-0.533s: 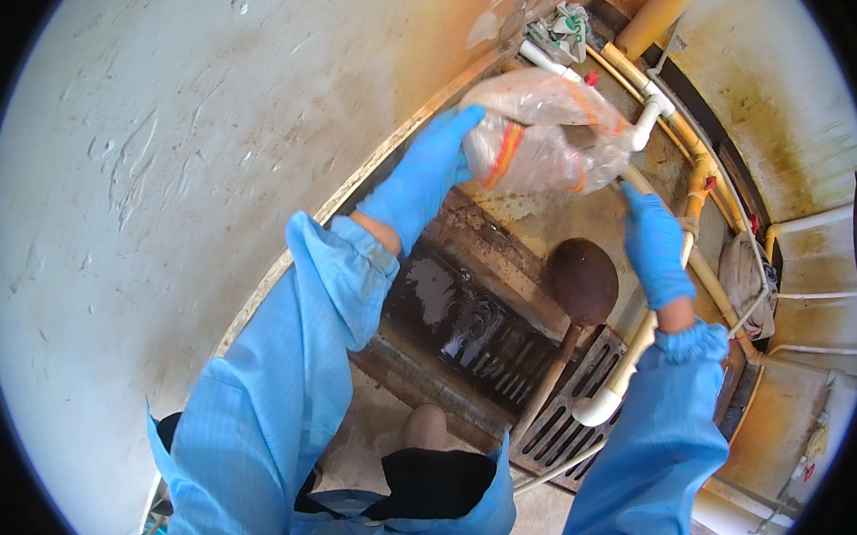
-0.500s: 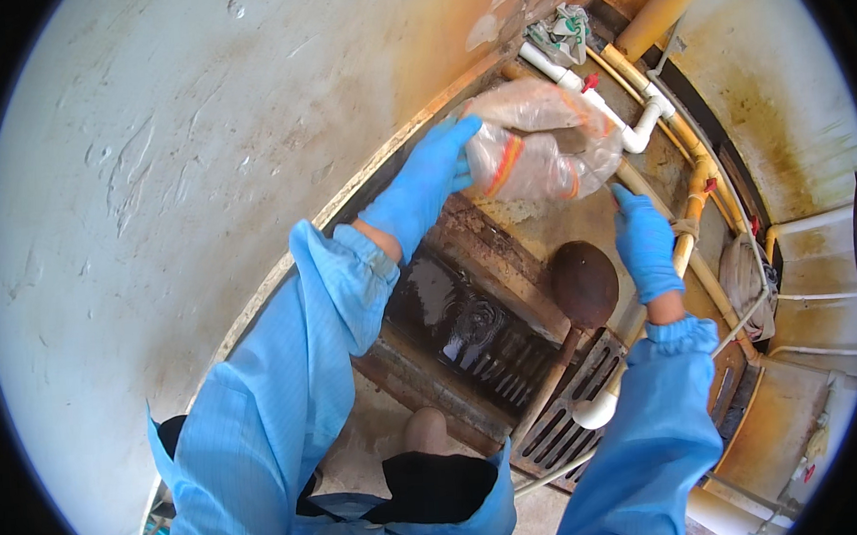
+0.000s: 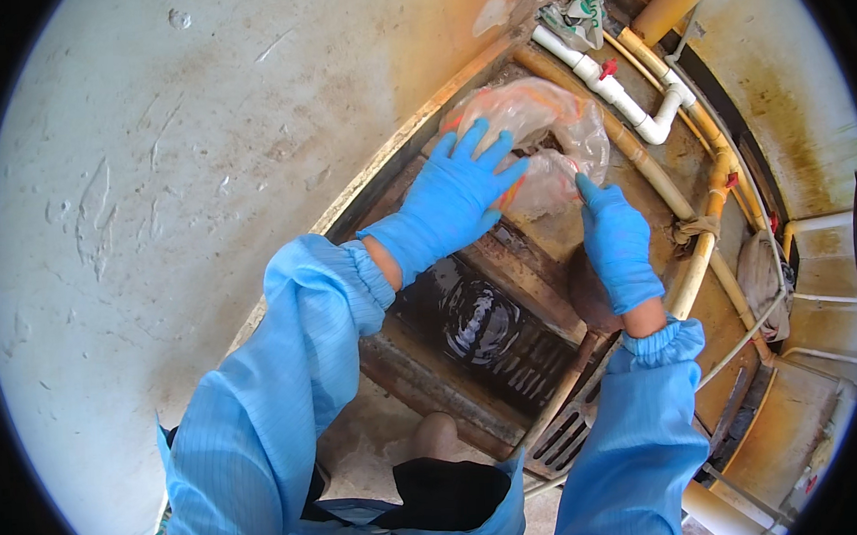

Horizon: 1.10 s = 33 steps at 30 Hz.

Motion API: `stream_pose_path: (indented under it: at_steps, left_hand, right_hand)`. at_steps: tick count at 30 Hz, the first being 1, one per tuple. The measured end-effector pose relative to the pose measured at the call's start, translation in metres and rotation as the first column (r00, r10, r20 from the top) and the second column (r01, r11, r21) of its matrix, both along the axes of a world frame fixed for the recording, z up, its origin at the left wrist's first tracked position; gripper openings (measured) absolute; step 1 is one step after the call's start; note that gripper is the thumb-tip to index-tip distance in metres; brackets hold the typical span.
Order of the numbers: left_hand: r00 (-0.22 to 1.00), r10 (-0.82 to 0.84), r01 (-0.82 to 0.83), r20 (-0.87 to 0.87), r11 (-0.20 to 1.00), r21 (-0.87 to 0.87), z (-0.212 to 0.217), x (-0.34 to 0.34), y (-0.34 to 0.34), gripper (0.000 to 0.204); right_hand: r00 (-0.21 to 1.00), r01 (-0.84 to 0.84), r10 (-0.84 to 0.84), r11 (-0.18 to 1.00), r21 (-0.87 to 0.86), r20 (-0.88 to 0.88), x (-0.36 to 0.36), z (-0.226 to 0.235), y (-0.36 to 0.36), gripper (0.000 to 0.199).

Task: The person picks up and shakes out several bags and then uses a fine-mesh strainer to scoop debris out of a floor drain, placing the debris into a plastic bag.

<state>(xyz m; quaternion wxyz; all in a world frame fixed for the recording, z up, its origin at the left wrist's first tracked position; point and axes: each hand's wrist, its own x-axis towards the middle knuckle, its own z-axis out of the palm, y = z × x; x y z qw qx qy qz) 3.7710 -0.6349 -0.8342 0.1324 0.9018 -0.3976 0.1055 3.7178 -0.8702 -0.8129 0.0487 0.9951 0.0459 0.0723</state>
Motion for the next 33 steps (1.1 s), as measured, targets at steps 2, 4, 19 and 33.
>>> stream_pose_path:
  at_steps: [2,4,19,33]
  left_hand:
    - [0.996,0.092,-0.094,0.02,0.987,0.133,-0.012,0.003,0.01,0.066]
    - [0.989,0.147,-0.147,0.016,0.961,0.233,-0.018,0.007,0.02,0.064]
    - [0.844,0.084,-0.359,-0.53,0.822,-0.442,-0.024,0.027,0.007,0.051]
    - [0.692,0.024,-0.389,-0.722,0.855,-0.344,-0.04,0.025,0.035,0.051]
  right_hand:
    - [0.999,-0.05,0.05,0.998,0.04,-0.001,-0.006,0.013,-0.005,0.038]
    - [0.999,-0.047,0.048,0.998,0.042,-0.01,-0.014,0.033,-0.016,0.035]
    - [0.993,-0.015,0.053,0.944,0.329,-0.108,-0.095,0.086,-0.069,0.043]
    - [0.899,0.364,-0.368,0.328,0.872,-0.237,-0.098,0.06,-0.021,0.039]
